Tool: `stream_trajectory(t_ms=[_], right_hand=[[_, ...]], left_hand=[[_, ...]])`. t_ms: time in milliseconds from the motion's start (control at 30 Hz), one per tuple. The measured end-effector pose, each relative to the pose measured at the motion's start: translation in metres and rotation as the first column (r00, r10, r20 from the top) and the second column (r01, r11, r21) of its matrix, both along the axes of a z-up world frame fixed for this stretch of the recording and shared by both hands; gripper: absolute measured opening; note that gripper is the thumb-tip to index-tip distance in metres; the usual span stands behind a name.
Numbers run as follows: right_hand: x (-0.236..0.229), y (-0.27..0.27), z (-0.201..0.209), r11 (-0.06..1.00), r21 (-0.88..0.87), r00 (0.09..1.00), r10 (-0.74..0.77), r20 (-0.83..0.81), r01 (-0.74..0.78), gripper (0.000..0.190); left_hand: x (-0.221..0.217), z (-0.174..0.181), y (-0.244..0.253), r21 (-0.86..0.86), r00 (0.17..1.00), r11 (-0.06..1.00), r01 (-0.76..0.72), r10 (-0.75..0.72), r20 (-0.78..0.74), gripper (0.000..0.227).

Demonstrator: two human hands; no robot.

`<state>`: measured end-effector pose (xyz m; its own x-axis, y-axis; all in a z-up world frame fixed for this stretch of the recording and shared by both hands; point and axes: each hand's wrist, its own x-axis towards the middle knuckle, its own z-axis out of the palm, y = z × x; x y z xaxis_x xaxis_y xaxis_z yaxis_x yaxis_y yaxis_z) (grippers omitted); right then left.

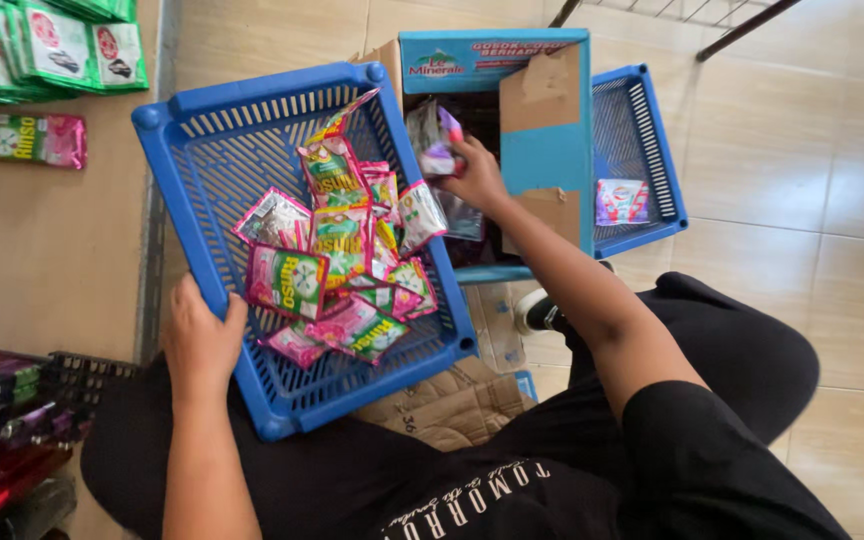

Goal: The person organizes small cylindrical items into a blue basket, then transfers colorful snack packets from a cardboard box into the same basket. The person also moves several pen holders on a nearby shelf.

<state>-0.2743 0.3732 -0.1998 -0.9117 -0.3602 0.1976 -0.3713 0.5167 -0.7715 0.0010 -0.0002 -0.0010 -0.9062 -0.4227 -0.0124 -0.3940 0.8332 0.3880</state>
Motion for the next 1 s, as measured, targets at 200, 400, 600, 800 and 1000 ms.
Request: stream_trajectory(t_ms=[200,400,600,800,1000], right_hand=[[0.003,0.008,0.168,0.999,0.031,0.984,-0.030,-0.177,0.036,0.057],[0.031,0.035,0.286,1.000,-0.014,0.946,-0.001,-0.323,-0.004,0.051],[0.120,-0.043,0.274,0.986,-0.084,0.879,0.091,-0.468,-0.147,0.071],[0.194,-0.118,0.240,0.922,0.343,0.925,0.277,-0.261,-0.179,0.054],[0.187,-0.101,0.242,0.864,0.362,0.890,0.428,-0.159,-0.351,0.079]], left_hand=[[0.005,-0.006,-0.001,-0.007,0.997,1.000,0.029,-0.029,-0.073,0.043],[0.006,-0.025,-0.009,-0.077,0.995,0.996,0.047,-0.054,-0.085,0.042],[0.008,-0.036,-0.009,-0.058,0.985,0.995,0.085,-0.093,-0.147,0.046],[0.007,-0.047,-0.004,-0.117,0.979,0.988,0.098,-0.117,-0.170,0.055],[0.007,-0.043,0.000,-0.042,0.986,0.996,0.074,-0.079,-0.147,0.057]])
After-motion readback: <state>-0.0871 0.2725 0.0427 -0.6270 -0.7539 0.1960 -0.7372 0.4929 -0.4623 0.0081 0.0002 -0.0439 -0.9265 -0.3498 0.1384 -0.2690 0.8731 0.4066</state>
